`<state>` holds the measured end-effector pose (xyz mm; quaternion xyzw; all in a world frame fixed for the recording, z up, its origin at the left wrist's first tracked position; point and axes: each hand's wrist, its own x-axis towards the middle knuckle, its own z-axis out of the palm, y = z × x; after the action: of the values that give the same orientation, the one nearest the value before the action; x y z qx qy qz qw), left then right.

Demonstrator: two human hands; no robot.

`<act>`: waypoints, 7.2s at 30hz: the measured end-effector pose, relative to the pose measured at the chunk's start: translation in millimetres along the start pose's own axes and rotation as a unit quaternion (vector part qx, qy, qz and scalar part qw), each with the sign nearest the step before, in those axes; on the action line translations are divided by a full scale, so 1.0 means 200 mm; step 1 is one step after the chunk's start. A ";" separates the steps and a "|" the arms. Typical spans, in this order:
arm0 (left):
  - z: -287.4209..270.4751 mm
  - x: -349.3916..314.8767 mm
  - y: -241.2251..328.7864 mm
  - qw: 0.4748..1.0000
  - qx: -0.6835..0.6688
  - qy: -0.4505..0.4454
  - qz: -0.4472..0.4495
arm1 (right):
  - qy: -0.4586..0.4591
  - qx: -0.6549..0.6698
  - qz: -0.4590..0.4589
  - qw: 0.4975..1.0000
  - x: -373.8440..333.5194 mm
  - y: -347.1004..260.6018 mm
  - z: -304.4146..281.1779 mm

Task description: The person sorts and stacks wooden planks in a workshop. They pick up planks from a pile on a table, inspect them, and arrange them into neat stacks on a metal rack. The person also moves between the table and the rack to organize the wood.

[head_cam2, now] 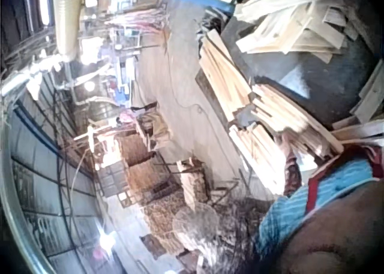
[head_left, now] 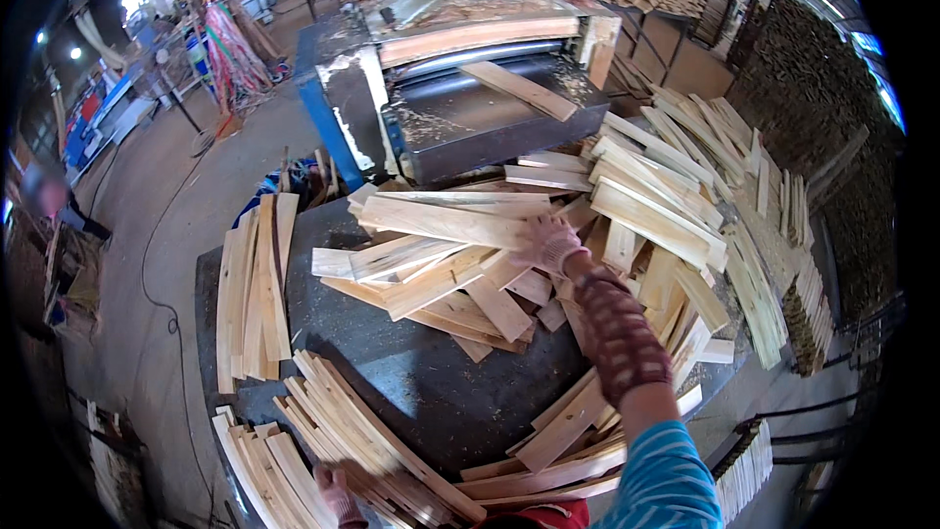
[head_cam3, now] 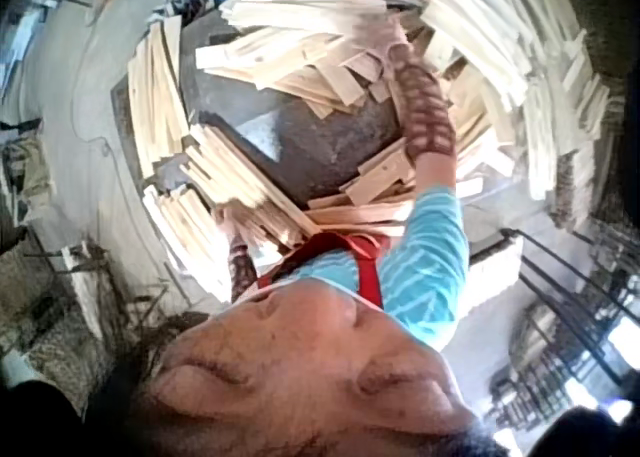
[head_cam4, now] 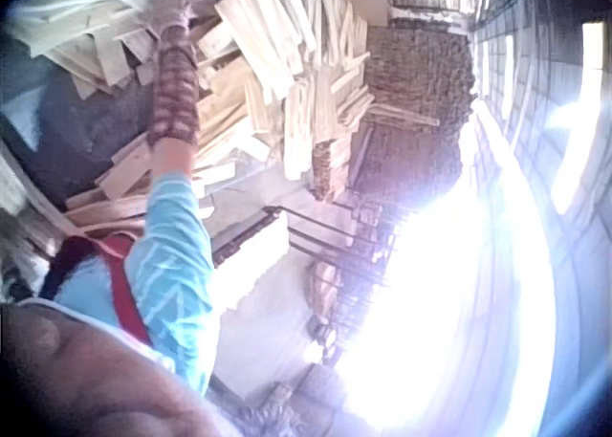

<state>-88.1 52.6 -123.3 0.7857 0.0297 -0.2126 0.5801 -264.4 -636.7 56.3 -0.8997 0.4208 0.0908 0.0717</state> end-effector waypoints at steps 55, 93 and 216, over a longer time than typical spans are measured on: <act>1.04 -0.18 1.07 0.903 0.212 -0.373 -0.034 | 0.176 0.712 0.160 0.660 -1.26 -0.42 0.54; 0.74 -0.71 0.93 0.902 -0.272 -0.299 -0.150 | 0.125 0.712 0.054 0.689 -1.66 -0.78 0.48; 0.74 -0.51 1.18 0.983 -0.109 -0.145 0.041 | -0.050 0.805 0.033 0.590 -1.34 -0.65 0.60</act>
<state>-156.4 -140.1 91.1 0.6789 -0.0634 -0.2958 0.6690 -346.1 -329.9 6.3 -0.4550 0.3478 -0.2378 0.7845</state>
